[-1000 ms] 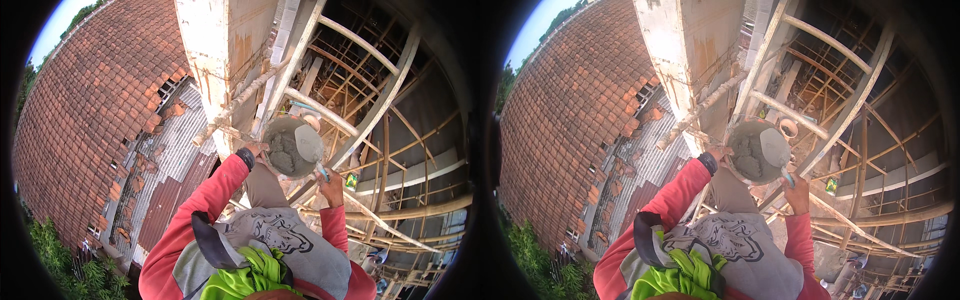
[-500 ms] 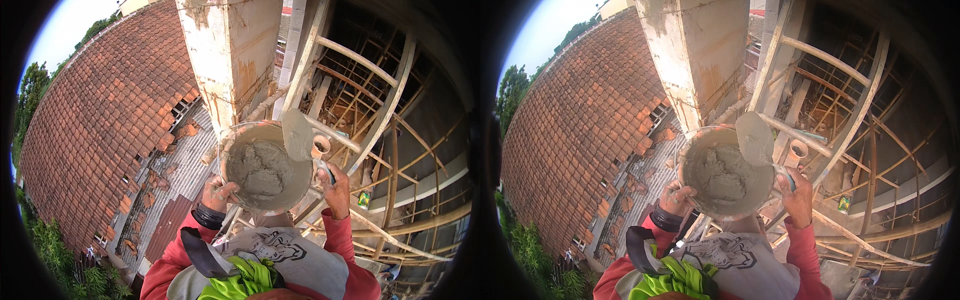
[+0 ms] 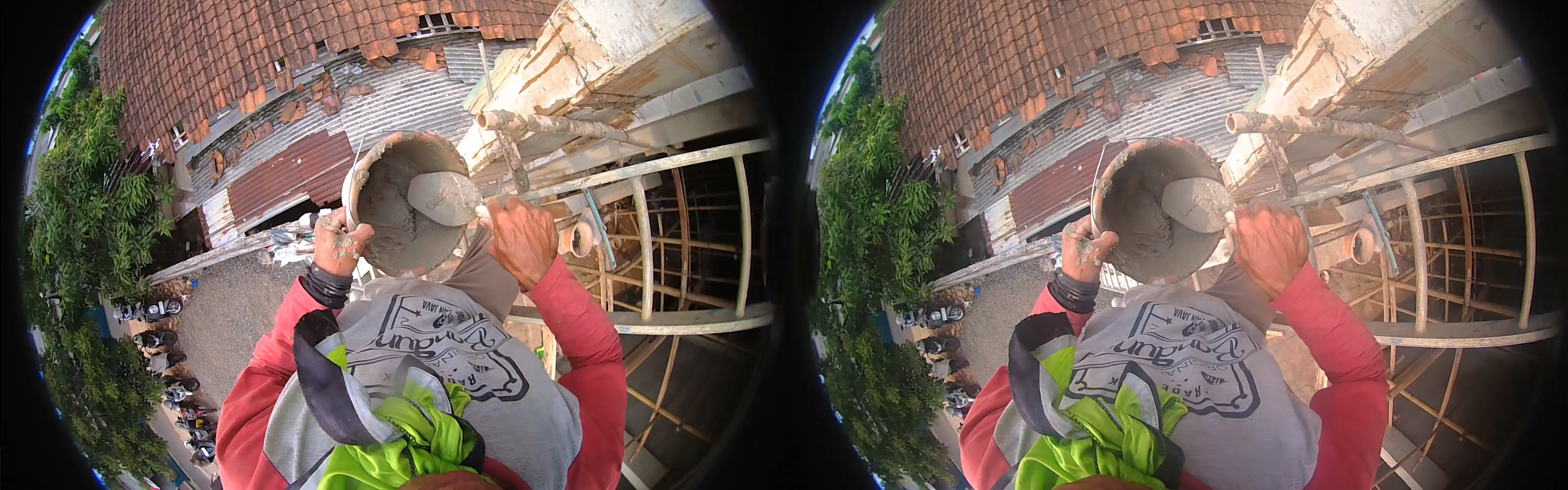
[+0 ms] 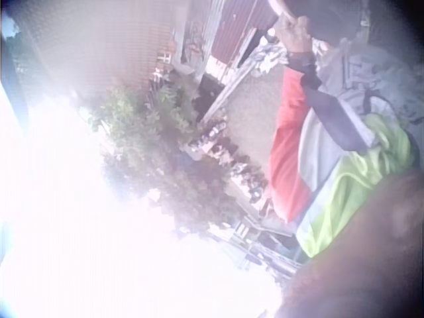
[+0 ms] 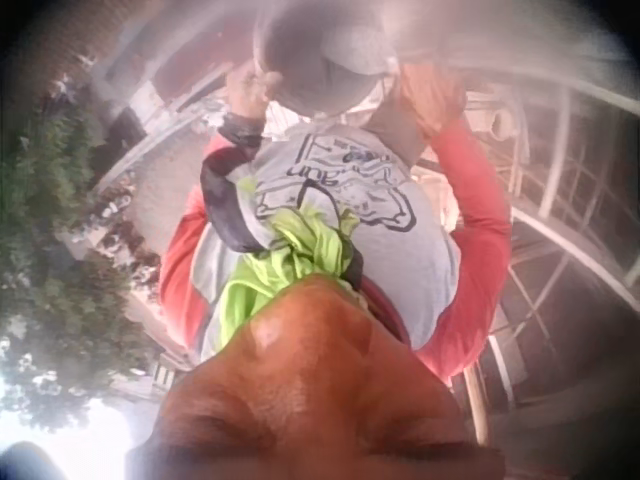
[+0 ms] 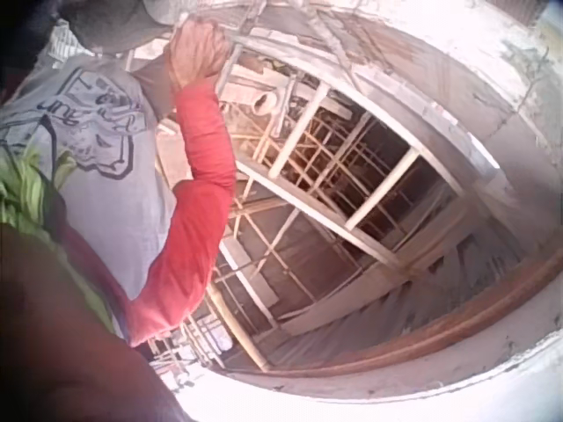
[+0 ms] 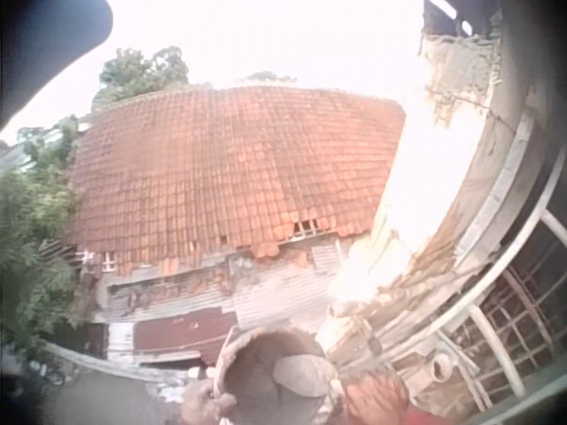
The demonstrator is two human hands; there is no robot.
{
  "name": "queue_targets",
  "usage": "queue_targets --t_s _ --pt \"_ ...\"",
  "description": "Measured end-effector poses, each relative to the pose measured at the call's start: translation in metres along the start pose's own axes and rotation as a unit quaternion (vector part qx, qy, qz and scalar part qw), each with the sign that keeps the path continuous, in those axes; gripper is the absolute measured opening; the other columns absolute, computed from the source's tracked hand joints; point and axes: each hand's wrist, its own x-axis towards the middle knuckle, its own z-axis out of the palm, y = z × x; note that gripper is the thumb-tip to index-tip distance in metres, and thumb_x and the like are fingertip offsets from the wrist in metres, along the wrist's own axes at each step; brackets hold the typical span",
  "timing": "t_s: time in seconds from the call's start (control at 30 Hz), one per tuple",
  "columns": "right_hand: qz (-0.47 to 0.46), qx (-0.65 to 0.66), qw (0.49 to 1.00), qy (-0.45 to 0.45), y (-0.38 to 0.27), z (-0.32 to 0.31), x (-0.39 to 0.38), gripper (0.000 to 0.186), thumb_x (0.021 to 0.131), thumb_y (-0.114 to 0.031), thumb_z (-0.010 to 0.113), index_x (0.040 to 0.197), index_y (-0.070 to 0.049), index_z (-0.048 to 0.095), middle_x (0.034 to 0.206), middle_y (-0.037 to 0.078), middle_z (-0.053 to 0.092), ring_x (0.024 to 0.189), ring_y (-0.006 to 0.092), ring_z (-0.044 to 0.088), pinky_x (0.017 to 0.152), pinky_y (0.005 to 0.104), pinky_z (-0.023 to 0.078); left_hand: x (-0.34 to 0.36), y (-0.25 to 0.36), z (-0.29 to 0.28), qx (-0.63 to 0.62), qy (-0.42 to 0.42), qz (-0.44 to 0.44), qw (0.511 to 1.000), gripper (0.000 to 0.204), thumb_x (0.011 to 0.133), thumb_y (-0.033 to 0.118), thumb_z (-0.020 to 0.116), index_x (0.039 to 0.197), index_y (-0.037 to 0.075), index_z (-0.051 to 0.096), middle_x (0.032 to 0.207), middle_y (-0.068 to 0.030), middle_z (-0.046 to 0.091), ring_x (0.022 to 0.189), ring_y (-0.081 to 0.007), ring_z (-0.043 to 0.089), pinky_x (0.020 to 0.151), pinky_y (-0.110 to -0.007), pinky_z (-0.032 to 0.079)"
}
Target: The person scoops wet cement from a bucket with a trowel and applies it to a vertical concrete pillar. The person repeatedly smooths the surface of the pillar while standing on scaffolding.
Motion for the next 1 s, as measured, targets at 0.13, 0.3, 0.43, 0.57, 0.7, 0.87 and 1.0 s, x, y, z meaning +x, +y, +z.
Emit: queue_targets --t_s 0.13,0.3,0.43,0.57,0.7,0.87,1.0 --pt "-0.047 -0.024 0.998 -0.041 0.004 0.025 0.025 0.026 0.092 -0.028 0.068 0.099 -0.003 0.068 0.083 0.016 0.067 0.076 0.0363 0.07 0.065 0.0512 0.052 -0.009 0.004 0.009 0.015 0.062 0.003 0.998 0.006 0.083 0.004 0.068 0.087 0.0 0.066 0.068 -0.0001 0.058 0.06 -0.0086 0.053 0.057 -0.027 0.044" --pt "0.021 0.178 0.968 -0.173 -0.031 0.06 0.044 0.032 0.094 -0.033 0.07 0.099 -0.002 0.07 0.081 0.023 0.071 0.078 0.0439 0.07 0.068 0.0541 0.052 -0.022 -0.007 0.029 0.086 0.126 0.056 0.987 0.012 0.086 0.006 0.068 0.095 0.0 0.072 0.074 0.0024 0.063 0.066 -0.0068 0.056 0.061 -0.026 0.046" --pt "0.052 0.242 0.967 -0.054 -0.037 0.065 0.033 0.031 0.093 -0.036 0.073 0.1 -0.006 0.071 0.085 0.021 0.074 0.081 0.0448 0.07 0.071 0.055 0.052 -0.019 -0.024 0.019 -0.076 0.115 0.046 0.989 0.012 0.086 0.007 0.073 0.094 0.0 0.068 0.076 0.0005 0.061 0.064 -0.0087 0.055 0.059 -0.027 0.046" --pt "0.06 0.222 0.973 -0.017 -0.015 0.017 0.028 0.028 0.088 -0.035 0.076 0.1 -0.01 0.071 0.08 0.019 0.072 0.078 0.044 0.07 0.07 0.0563 0.051 -0.018 -0.007 0.011 -0.159 0.139 -0.066 0.975 0.014 0.088 0.013 0.071 0.094 0.0 0.069 0.081 -0.0044 0.068 0.062 -0.0108 0.064 0.052 -0.027 0.055" --pt "0.047 0.106 0.993 0.006 0.015 -0.006 0.033 0.022 0.08 -0.023 0.074 0.1 -0.013 0.073 0.074 0.019 0.07 0.072 0.0429 0.069 0.062 0.0541 0.051 -0.013 -0.041 0.012 -0.258 0.104 -0.091 0.956 0.025 0.094 0.022 0.075 0.104 0.001 0.067 0.087 -0.0089 0.071 0.064 -0.017 0.068 0.058 -0.032 0.059" --pt "-0.001 0.035 0.998 0.055 0.026 -0.054 0.045 0.032 0.08 -0.027 0.074 0.111 -0.019 0.077 0.075 0.018 0.071 0.076 0.0423 0.07 0.065 0.0536 0.051 -0.016 -0.072 0.014 -0.316 0.118 -0.07 0.939 0.026 0.09 0.019 0.076 0.107 0.002 0.065 0.083 -0.0089 0.071 0.056 -0.0174 0.066 0.051 -0.032 0.058" --pt "-0.032 0.098 0.993 0.057 0.024 -0.132 0.055 0.023 0.078 -0.025 0.076 0.096 -0.011 0.077 0.08 0.019 0.072 0.08 0.0401 0.072 0.069 0.0515 0.053 -0.002 -0.069 0.02 -0.297 0.149 -0.111 0.936 0.024 0.085 0.017 0.075 0.102 0.005 0.063 0.079 -0.009 0.071 0.047 -0.0174 0.062 0.042 -0.03 0.051"
